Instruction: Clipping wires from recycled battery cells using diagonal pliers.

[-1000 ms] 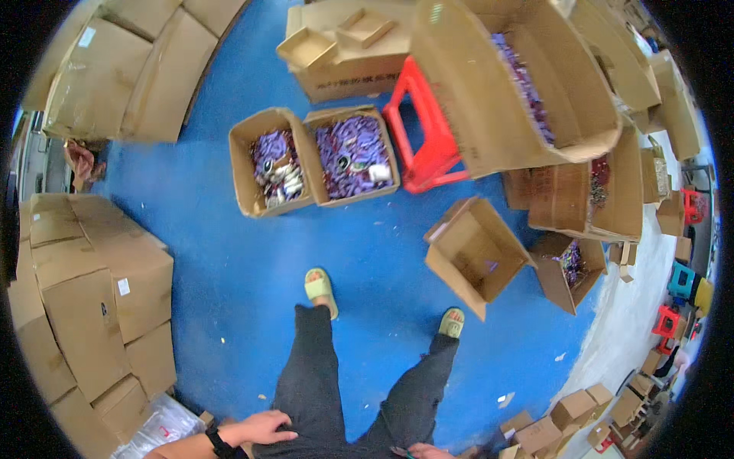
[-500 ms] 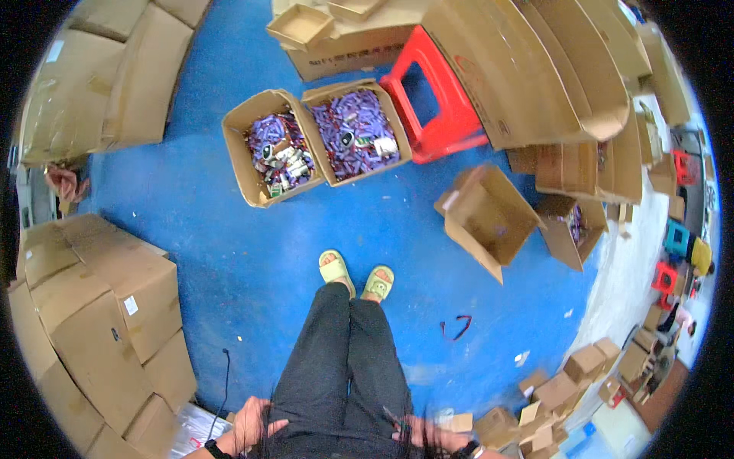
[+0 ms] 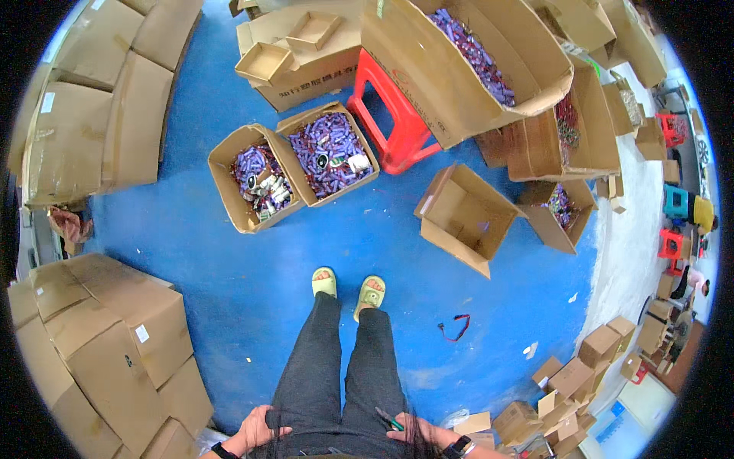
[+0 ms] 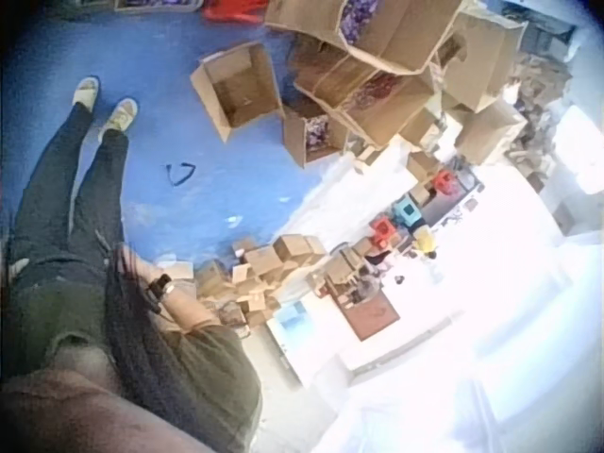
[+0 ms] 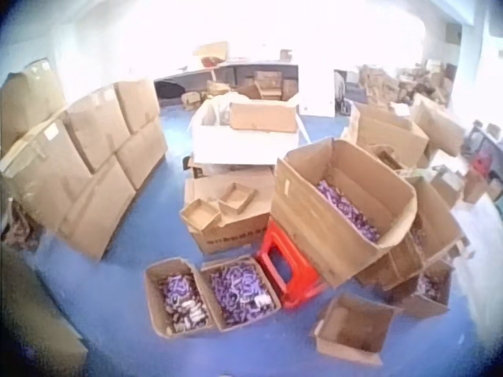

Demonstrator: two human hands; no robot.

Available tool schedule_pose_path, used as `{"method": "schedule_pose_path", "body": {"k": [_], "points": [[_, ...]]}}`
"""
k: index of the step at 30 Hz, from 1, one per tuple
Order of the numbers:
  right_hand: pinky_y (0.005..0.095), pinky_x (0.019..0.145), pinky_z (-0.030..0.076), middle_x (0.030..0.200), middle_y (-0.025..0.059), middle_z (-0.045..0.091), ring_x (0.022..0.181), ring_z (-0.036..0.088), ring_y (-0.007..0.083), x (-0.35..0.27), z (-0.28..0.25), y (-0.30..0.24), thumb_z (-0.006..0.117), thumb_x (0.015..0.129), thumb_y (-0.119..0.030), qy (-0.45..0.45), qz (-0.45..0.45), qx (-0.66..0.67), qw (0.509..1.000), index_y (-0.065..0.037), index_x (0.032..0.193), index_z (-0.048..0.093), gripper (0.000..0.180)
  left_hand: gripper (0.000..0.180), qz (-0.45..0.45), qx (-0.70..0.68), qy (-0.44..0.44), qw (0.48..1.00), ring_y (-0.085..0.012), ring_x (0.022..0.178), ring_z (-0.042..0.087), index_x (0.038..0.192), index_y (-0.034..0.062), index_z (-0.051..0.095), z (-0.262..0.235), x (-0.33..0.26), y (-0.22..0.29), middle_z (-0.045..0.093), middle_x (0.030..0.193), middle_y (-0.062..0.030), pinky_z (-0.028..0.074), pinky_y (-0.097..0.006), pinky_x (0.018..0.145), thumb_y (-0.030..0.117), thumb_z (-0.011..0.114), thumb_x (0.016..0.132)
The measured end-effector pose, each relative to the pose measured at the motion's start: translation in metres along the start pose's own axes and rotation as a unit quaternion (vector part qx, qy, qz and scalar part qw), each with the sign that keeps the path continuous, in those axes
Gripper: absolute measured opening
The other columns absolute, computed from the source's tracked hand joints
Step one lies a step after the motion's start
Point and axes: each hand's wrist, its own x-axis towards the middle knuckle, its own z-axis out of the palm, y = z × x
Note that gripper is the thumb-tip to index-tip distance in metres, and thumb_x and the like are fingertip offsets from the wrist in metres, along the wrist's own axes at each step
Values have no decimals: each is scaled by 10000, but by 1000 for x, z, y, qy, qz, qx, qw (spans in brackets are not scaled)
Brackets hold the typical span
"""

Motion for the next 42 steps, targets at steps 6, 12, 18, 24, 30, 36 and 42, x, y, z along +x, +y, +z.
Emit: {"method": "schedule_pose_path", "body": {"k": [6,12,18,24,30,36,42], "points": [[413,718,389,892,180,456,807,496,357,26,9,6,510,867,-388,-165,-150,-23,975,55,850,481,445,232,82,24,-135,987,-265,932,564,1053,-27,508,-71,19,29,584,1010,-114,445,-404,832,133,496,886],[424,638,467,842,175,596,744,585,285,171,-143,13,567,814,-352,-108,-37,-156,981,4,954,571,383,423,197,246,55,947,-366,864,560,932,6,585,-171,282,-15,586,899,-195,462,-427,705,369,660,730],[399,775,423,966,135,516,932,500,303,335,-288,-94,641,721,-207,514,-147,-315,784,-41,840,607,207,552,276,274,367,845,-337,938,542,1089,-7,496,-214,502,21,548,1025,-190,456,-415,781,314,706,692],[357,821,386,1001,80,515,999,465,244,431,-377,-152,651,676,-210,597,-261,-516,556,-68,805,604,197,250,193,271,345,878,-361,803,565,867,39,547,-213,582,-2,593,776,-166,453,-432,698,238,644,751],[351,807,374,954,55,543,973,482,211,452,-425,-158,635,658,-243,559,-244,-625,487,-93,752,625,178,153,295,335,323,835,-311,672,594,784,90,551,-227,585,-13,597,710,-119,477,-421,587,239,585,784],[384,810,414,945,89,565,959,530,276,459,-443,-141,697,658,-222,512,-218,-569,606,-45,809,636,241,224,332,401,394,758,-294,600,593,730,82,518,-227,585,-17,588,641,-93,474,-405,544,289,576,794],[386,814,402,979,31,551,1002,512,207,461,-400,-127,668,688,-280,524,-183,-588,589,-89,810,644,227,268,305,456,402,733,-291,617,609,686,82,543,-264,585,-46,615,662,-103,477,-401,552,331,613,755]]}}
